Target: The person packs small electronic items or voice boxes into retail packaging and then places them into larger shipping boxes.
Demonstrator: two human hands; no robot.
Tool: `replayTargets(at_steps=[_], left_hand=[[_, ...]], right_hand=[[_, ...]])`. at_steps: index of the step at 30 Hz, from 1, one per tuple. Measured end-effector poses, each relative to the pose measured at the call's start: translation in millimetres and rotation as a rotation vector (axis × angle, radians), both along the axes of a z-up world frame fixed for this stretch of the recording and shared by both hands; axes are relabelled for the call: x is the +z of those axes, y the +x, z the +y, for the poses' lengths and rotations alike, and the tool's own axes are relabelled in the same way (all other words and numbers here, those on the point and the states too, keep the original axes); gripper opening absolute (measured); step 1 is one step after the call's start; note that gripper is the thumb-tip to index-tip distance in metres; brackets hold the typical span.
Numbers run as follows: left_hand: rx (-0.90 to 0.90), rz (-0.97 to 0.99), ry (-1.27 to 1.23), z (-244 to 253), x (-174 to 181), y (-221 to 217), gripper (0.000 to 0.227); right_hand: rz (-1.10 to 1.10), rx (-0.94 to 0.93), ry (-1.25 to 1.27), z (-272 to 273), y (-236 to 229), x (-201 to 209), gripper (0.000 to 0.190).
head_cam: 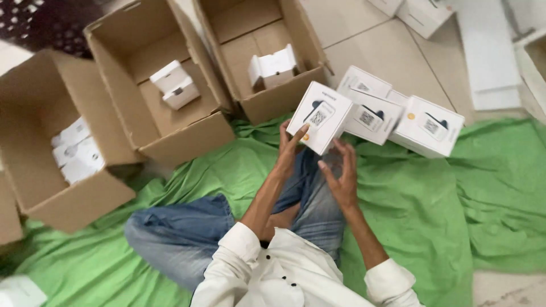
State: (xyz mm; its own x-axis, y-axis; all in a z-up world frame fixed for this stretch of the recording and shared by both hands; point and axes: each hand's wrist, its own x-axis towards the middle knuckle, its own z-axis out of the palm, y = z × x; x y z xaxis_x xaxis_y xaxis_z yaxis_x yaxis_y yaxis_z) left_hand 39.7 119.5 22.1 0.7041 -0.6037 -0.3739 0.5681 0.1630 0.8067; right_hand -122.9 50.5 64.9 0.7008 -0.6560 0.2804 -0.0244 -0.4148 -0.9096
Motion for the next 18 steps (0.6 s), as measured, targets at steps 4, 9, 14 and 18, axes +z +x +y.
replayTargets(at_steps=[4, 9, 14, 18], left_hand=[[0.195, 0.048, -0.156, 102.8, -6.7, 10.1, 0.063], [0.254, -0.168, -0.258, 225.6, 25.5, 50.0, 0.073], [0.012, -0.235, 0.024, 290.5, -0.6, 106.1, 0.071], [-0.228, -0.327, 0.373, 297.9, -37.5, 133.8, 0.080]], right_hand=[[0.071, 0.208, 0.086, 72.7, 13.6, 5.0, 0.048], [0.333, 0.553, 0.240, 90.0, 23.9, -125.1, 0.021], [0.194, 0.567, 1.112, 119.6, 76.7, -99.4, 0.053], [0.458, 0.598, 0.933, 164.0, 104.2, -79.1, 0.081]])
